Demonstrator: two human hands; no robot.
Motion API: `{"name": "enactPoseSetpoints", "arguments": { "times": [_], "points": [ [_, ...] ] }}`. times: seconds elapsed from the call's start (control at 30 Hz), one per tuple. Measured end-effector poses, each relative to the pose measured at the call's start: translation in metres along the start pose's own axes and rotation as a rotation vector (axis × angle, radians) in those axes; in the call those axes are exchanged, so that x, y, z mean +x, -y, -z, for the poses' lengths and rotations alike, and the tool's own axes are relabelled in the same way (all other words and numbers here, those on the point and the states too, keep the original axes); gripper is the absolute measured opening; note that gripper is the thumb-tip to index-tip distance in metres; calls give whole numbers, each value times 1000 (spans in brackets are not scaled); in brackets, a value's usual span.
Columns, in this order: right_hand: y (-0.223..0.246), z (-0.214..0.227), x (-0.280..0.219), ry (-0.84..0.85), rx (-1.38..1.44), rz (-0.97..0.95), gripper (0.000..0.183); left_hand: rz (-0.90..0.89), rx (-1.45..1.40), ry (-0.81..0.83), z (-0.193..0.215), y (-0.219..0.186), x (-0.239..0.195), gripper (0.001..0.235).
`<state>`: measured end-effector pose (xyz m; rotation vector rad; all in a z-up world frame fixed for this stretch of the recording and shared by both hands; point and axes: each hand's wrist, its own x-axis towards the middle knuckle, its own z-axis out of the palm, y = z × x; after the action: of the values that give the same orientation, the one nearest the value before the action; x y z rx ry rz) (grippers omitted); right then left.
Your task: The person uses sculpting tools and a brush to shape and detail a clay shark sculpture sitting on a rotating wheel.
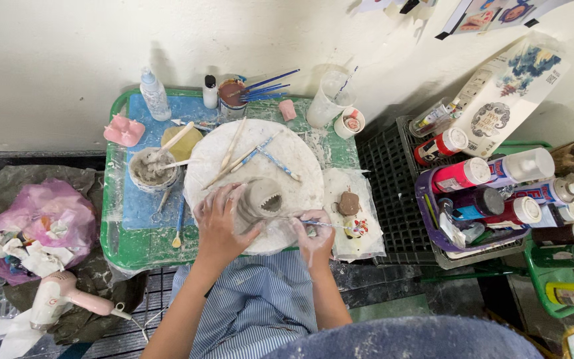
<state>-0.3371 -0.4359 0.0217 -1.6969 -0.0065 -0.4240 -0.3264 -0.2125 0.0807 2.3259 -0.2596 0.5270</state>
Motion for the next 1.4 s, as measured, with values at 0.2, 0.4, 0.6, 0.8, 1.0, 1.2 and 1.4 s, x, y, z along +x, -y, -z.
{"name": "enactPoseSetpoints", "arguments": {
  "times": [0.2,0.4,0.6,0.8,1.0,1.2,1.4],
  "points": [
    [-3,10,5,-42,18,2,23,17,5,-14,-1,-7,0,89],
    [-2,16,2,-29,100,-45,22,34,43,-6,-4,-11,1,89],
    [2,12,3,-102,192,-124,18,-26,90,4,-8,-12,9,94],
    [5,8,2,-72,160,-124,22,-2,65,16,-11,-14,7,93],
    [0,-1,0,-79,-3,-75,22,-27,37,39,-11,-9,1,97],
    [6,2,0,-106,39,-100,20,-19,9,22,-15,-2,-2,104],
    [8,3,0,-84,-21,-58,20,-23,-57,14,-21,4,-4,102]
  ]
}}
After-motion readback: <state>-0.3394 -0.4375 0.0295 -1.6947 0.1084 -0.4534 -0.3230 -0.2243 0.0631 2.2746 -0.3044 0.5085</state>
